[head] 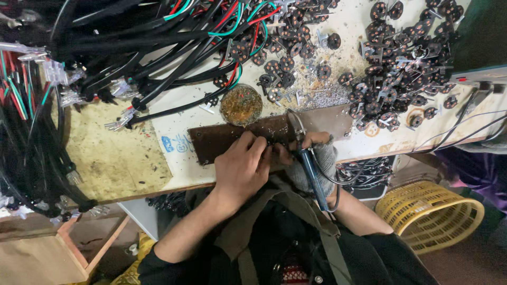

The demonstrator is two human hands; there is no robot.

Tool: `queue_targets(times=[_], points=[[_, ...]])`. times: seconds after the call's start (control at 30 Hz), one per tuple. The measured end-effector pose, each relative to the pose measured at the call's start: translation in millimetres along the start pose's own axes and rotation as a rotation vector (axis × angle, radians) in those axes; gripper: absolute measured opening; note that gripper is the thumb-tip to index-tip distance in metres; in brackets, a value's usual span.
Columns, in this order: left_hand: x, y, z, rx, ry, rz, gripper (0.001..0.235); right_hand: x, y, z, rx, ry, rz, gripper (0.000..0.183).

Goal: The person repeatedly solders wires to small black circular components on a workbench. They use a soldering iron and solder wire, handling each unit one at a time and placing finished units aside. The workspace contains many similar components and loose wires.

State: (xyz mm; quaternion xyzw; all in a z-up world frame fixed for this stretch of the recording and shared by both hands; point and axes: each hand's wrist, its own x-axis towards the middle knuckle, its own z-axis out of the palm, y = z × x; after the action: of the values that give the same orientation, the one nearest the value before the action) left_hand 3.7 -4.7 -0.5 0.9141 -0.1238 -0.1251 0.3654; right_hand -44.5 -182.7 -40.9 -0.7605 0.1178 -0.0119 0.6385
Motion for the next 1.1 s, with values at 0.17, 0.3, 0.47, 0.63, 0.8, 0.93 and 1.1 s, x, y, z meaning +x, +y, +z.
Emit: queue_targets(times=[0.17,0.3,0.47,0.63,0.8,0.93,1.1], points=[[-14.6,12.5,9.7,0.013,0.193,-0.09,0.019,2.1,-6.8,2.0,-0.119,-0.004,-0.101,0.048],[-27.3,2.7,-15.2,-0.124,0.075,-0.209,0.039,3.2,-5.8,3.6,-0.233,0.023,-0.177,0.053],[-26.2,2.9,-110.2,-0.015,-0.181,-0.013,0.016,6.9,-5.7,-5.5,-0.173,0.006,-0.143,0.053],[11.0,26.2,-134.1,0.541,0.372,0.044,0.039,1.7,-17.9,3.6,-0.043,0.027,-0.002,0.054],[13.7,-24.8,-123.1,0.73,0.555,-0.067,0.068,9.8,-18.1,7.7,-0.148,0.025,-0.088,0.059],[-38.4,-110.0,-128.1,0.921,0.427,-0.645,0.068,4.4,-11.5,2.3,-0.224,0.012,-0.147,0.06],[-79.4,-164.8,-141.1,1.078,0.414,-0.606,0.038,4.2,-16.5,3.2,-0.268,0.044,-0.184,0.06]])
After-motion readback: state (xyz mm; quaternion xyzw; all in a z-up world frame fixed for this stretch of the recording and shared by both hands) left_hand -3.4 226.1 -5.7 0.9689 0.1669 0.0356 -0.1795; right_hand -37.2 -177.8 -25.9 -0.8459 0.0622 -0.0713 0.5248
